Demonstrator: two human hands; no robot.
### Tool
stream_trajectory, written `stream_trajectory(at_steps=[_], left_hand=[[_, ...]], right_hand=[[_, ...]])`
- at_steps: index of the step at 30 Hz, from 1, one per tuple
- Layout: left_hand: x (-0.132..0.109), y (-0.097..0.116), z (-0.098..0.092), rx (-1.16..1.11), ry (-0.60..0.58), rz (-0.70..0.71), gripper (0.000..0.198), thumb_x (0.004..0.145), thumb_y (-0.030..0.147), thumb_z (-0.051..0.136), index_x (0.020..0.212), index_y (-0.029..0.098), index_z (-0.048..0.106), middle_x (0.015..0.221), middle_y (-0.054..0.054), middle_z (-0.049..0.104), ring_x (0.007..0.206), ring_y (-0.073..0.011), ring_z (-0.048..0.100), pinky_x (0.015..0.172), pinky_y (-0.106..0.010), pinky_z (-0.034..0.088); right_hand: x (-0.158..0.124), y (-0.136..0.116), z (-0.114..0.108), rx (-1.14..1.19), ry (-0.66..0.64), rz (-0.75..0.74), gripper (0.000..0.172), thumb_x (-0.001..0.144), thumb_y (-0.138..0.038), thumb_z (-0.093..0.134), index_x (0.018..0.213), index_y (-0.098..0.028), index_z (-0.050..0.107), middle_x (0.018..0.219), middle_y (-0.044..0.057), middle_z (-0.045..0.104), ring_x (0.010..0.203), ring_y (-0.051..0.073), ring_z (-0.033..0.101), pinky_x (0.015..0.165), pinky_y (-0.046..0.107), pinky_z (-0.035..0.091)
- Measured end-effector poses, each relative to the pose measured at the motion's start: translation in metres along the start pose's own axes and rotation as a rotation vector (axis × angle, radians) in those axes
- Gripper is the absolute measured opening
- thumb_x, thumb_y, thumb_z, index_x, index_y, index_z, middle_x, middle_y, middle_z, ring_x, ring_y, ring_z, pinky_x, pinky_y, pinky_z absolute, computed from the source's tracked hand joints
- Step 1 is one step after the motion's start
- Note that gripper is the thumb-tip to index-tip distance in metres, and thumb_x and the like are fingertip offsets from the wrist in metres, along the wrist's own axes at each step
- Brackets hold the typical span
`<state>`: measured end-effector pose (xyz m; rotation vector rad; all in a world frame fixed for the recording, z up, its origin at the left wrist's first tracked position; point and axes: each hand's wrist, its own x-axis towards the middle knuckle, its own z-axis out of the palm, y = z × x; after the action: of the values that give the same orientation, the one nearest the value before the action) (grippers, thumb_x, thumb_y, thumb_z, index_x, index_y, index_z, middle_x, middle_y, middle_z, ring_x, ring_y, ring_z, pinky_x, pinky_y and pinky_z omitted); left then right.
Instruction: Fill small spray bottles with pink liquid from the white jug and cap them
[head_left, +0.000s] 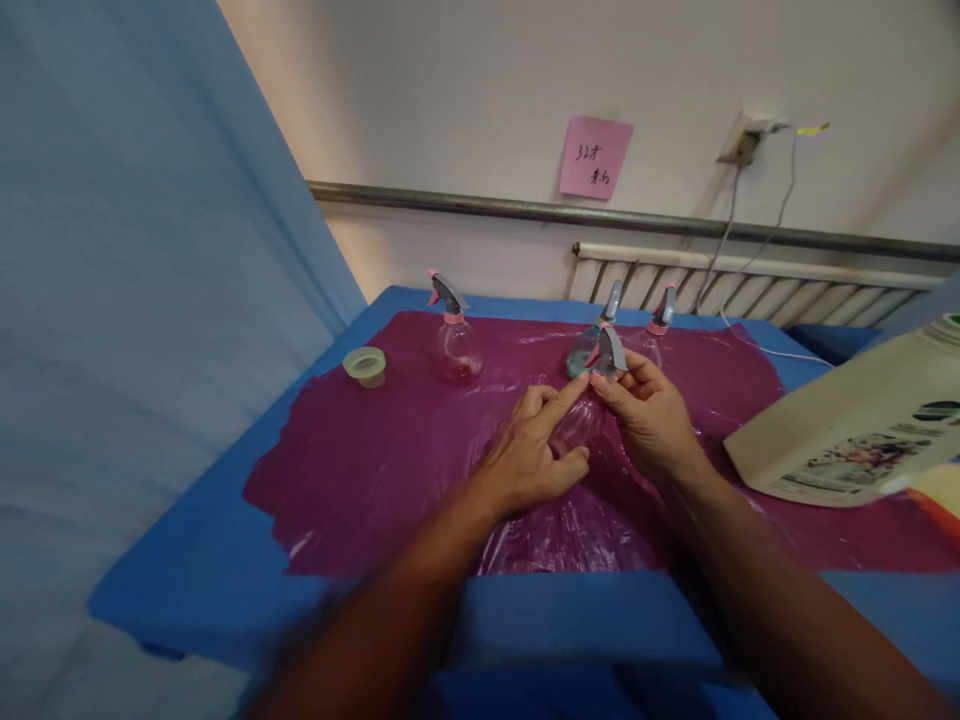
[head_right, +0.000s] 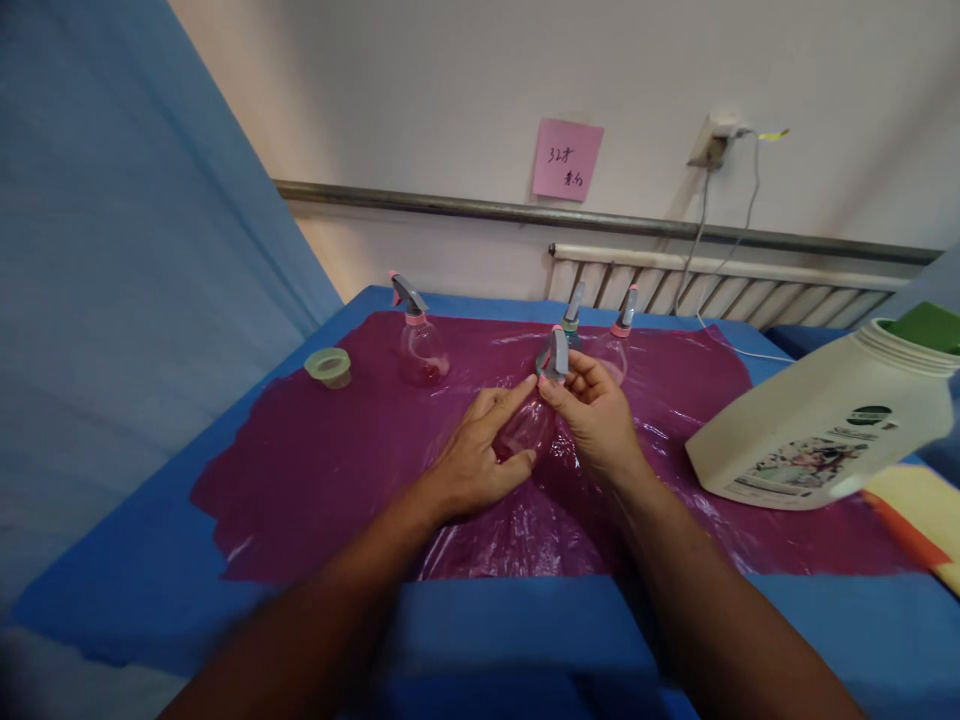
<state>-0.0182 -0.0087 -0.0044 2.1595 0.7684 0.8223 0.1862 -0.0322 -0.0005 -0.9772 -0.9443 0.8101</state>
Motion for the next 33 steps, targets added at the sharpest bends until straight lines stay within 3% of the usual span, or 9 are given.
stream_trajectory(at_steps=[2, 6, 10, 15, 21, 33], left_hand=[[-0.001, -0.001, 0.0, 0.006, -0.02, -0.013, 0.097, 0.094, 0.034, 0.078, 0.182, 0.049, 0.039, 0.14, -0.004, 0.06, 0.114, -0.024, 0.068, 0.112, -0.049, 0.062], [-0.001, -0.002, -0.001, 0.024, -0.014, 0.008, 0.098, 0.092, 0.031, 0.077, 0.181, 0.049, 0.041, 0.135, -0.003, 0.059, 0.116, -0.0243, 0.066, 0.111, -0.047, 0.061], [-0.001, -0.002, -0.005, 0.032, -0.004, 0.0, 0.097, 0.091, 0.029, 0.076, 0.18, 0.05, 0.043, 0.136, -0.004, 0.058, 0.117, -0.0249, 0.066, 0.11, -0.047, 0.062], [0.0, -0.001, -0.009, 0.029, -0.016, -0.004, 0.095, 0.09, 0.026, 0.075, 0.177, 0.05, 0.049, 0.135, -0.005, 0.057, 0.117, -0.0254, 0.064, 0.107, -0.047, 0.063], [0.0, 0.002, -0.011, 0.034, -0.026, -0.024, 0.093, 0.089, 0.029, 0.077, 0.177, 0.049, 0.051, 0.133, -0.005, 0.058, 0.114, -0.0258, 0.064, 0.105, -0.049, 0.063], [-0.001, 0.006, -0.013, -0.023, -0.017, -0.048, 0.093, 0.09, 0.023, 0.074, 0.176, 0.047, 0.051, 0.131, -0.005, 0.061, 0.116, -0.027, 0.067, 0.111, -0.053, 0.061]], right_hand=[[0.0, 0.001, -0.001, 0.0, -0.011, 0.004, 0.063, 0.077, -0.046, 0.108, 0.129, -0.031, 0.076, 0.117, 0.002, 0.086, 0.103, 0.021, 0.079, 0.107, 0.043, 0.065], [-0.004, -0.002, -0.001, 0.028, -0.026, 0.051, 0.052, 0.076, -0.045, 0.109, 0.115, -0.03, 0.08, 0.111, 0.0, 0.084, 0.098, 0.018, 0.076, 0.102, 0.036, 0.063], [-0.005, -0.01, -0.005, 0.019, -0.099, 0.065, 0.04, 0.085, -0.054, 0.102, 0.111, -0.029, 0.085, 0.109, 0.002, 0.085, 0.098, 0.02, 0.076, 0.1, 0.038, 0.064], [0.001, -0.02, -0.017, -0.076, -0.177, 0.073, 0.041, 0.082, -0.051, 0.104, 0.112, -0.029, 0.086, 0.112, 0.003, 0.087, 0.101, 0.023, 0.079, 0.105, 0.042, 0.065], [0.005, -0.022, -0.022, -0.095, -0.191, 0.045, 0.049, 0.081, -0.043, 0.105, 0.125, -0.032, 0.086, 0.128, 0.004, 0.088, 0.119, 0.025, 0.081, 0.114, 0.044, 0.063], [0.003, -0.019, -0.018, -0.128, -0.173, 0.016, 0.041, 0.081, -0.049, 0.104, 0.115, -0.031, 0.089, 0.115, 0.004, 0.09, 0.109, 0.025, 0.082, 0.113, 0.046, 0.064]])
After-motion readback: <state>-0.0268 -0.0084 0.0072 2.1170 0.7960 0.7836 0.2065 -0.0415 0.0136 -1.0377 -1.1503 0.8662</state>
